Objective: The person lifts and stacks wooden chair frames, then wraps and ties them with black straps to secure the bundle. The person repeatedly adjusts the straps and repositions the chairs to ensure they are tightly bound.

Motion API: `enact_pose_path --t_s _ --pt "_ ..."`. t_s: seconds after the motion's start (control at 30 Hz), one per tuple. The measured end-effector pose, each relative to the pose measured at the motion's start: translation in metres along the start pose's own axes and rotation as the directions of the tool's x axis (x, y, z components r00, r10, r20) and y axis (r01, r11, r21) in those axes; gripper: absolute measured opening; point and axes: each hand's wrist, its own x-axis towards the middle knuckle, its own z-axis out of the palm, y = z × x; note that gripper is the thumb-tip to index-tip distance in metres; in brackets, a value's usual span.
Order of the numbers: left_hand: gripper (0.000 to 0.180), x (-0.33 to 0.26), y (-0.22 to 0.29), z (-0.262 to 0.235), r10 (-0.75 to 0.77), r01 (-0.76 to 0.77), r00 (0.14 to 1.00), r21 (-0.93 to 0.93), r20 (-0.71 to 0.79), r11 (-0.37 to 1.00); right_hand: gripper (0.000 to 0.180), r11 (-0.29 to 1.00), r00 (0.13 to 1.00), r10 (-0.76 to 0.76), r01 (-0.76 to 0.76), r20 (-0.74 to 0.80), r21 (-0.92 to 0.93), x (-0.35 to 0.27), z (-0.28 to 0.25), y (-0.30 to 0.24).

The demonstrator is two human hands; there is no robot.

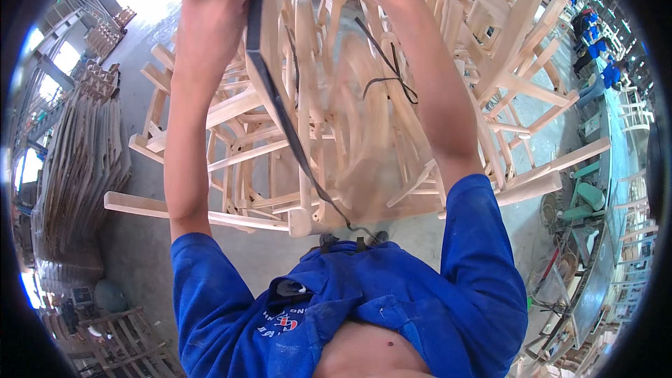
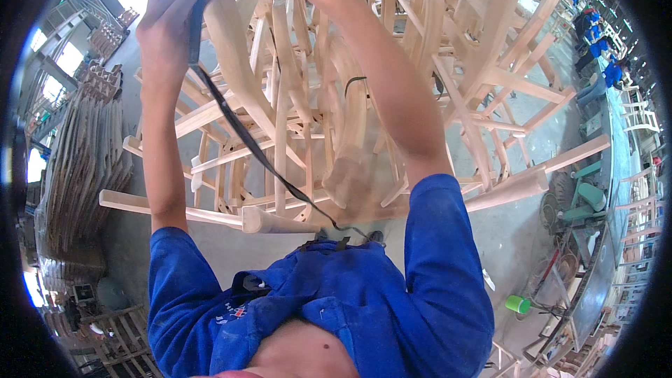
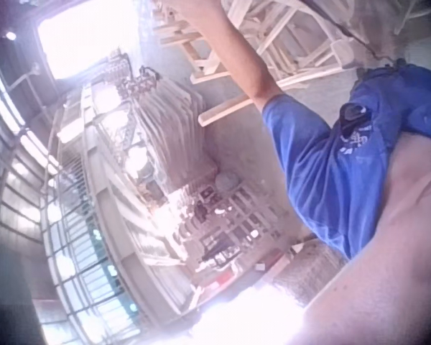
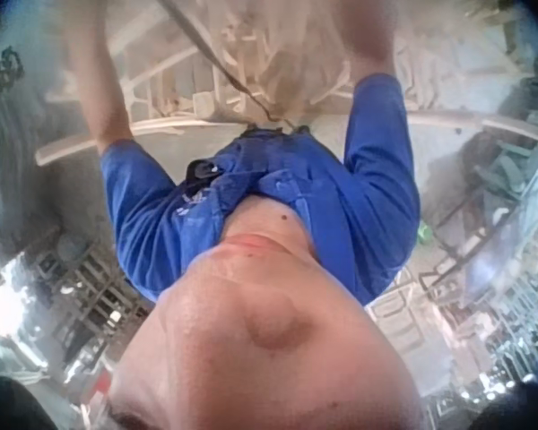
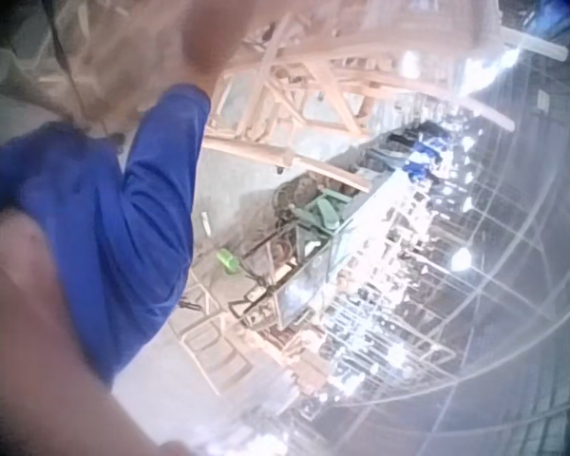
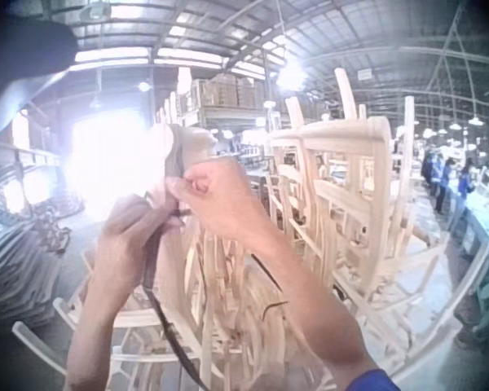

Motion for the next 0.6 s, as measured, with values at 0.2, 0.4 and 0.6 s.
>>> enact_pose_path --t_s 0.2,0.4,0.6 --pt "0.024 -0.013 -0.030 -0.003 -0.265 0.559 0.794 -0.486 0.547 0.672 0.026 0.992 0.994 -0.108 0.107 0.006 0.066 -0.016 -0.012 0.002" --pt "0.041 -0.041 -0.059 -0.015 -0.367 0.595 0.798 -0.723 0.478 0.351 0.047 0.786 0.788 -0.612 0.597 -0.069 -0.161 -0.040 0.022 0.022" --pt "0.041 -0.011 -0.019 -0.045 -0.407 0.581 0.797 -0.381 0.446 0.719 0.046 0.740 0.678 -0.672 0.607 -0.297 -0.288 -0.050 0.040 0.023"
